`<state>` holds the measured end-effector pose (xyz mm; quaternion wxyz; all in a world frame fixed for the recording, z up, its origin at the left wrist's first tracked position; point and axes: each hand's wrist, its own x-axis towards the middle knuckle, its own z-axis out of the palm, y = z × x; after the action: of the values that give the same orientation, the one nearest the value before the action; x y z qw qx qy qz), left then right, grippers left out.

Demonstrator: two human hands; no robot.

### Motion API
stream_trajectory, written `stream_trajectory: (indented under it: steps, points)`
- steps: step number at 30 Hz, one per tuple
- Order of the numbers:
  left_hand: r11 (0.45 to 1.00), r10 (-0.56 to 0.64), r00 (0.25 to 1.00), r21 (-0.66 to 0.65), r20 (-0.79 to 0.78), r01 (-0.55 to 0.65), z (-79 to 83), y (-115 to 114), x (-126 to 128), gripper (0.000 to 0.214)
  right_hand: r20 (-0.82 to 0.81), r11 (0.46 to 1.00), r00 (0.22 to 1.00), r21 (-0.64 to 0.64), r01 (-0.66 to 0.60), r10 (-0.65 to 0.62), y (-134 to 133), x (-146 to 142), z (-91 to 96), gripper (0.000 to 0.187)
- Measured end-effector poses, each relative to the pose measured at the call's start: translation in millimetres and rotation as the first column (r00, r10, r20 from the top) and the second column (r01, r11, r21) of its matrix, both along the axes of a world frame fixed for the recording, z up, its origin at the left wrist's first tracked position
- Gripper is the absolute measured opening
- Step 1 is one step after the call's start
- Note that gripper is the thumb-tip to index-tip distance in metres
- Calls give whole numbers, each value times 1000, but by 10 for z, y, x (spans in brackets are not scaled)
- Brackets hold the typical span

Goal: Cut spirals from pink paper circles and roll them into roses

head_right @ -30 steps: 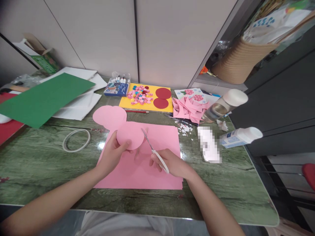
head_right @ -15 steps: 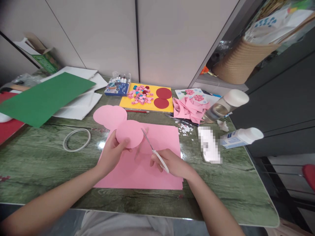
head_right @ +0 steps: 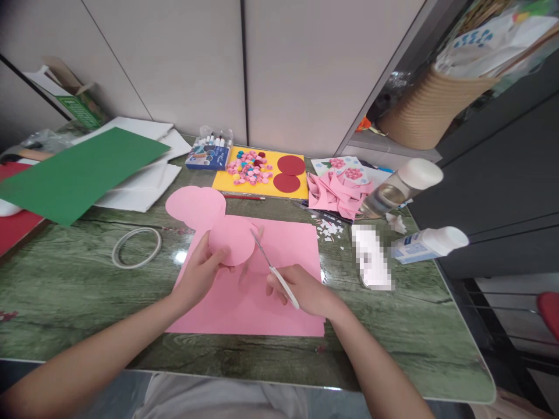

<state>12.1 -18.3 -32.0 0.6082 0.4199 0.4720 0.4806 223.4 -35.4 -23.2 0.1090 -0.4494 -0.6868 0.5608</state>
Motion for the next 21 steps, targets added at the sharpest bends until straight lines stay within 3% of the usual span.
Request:
stream_trajectory:
  steps: [21]
  points:
    - [997, 48, 996, 58, -75, -44, -33, 6, -34, 16, 3, 1000, 1000, -17, 2, -2, 1, -19, 47, 47]
